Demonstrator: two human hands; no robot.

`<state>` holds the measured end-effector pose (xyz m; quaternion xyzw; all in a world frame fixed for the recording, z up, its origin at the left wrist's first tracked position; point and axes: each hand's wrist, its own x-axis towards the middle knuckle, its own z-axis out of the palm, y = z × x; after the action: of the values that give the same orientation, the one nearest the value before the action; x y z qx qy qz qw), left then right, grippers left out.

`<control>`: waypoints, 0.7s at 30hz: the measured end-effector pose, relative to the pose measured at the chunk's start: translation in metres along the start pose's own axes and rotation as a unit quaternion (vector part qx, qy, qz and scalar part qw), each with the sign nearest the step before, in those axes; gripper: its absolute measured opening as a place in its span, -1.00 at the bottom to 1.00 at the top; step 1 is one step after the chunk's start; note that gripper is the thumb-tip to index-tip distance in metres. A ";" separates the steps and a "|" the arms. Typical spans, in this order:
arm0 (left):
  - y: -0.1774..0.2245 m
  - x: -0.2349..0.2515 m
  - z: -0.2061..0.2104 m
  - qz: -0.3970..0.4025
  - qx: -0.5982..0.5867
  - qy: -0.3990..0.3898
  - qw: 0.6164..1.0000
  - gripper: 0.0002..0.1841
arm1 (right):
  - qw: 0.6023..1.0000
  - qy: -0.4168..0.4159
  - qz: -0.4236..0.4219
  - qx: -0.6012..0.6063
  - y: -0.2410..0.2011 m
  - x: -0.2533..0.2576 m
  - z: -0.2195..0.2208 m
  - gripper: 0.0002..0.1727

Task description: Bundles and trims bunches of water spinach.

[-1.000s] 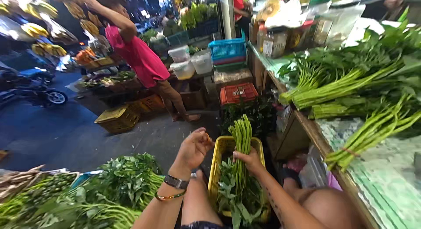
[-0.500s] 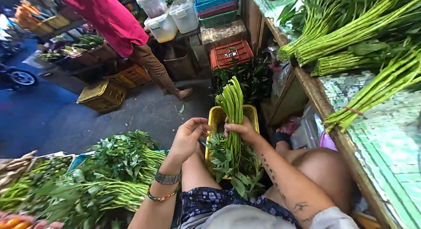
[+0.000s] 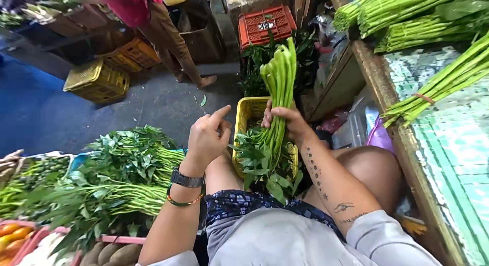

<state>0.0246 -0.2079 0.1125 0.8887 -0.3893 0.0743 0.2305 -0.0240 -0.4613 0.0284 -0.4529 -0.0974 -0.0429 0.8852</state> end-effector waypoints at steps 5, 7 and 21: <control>0.000 -0.009 0.001 -0.086 -0.152 -0.050 0.983 -0.56 | 0.995 -0.011 -0.052 0.082 -0.011 0.007 -0.015 -0.72; 0.002 -0.013 0.004 -0.135 -0.237 -0.026 0.962 -0.63 | 0.991 -0.008 -0.067 0.118 -0.013 0.007 -0.017 -0.74; -0.033 -0.019 -0.009 -0.342 -0.523 0.181 0.759 -0.75 | 0.956 -0.069 -0.101 0.268 -0.020 0.006 -0.021 -0.68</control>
<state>0.0364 -0.1718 0.1025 0.6737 0.0111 -0.0652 0.7360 -0.0181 -0.4897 0.0334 -0.1889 -0.2110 -0.0728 0.9563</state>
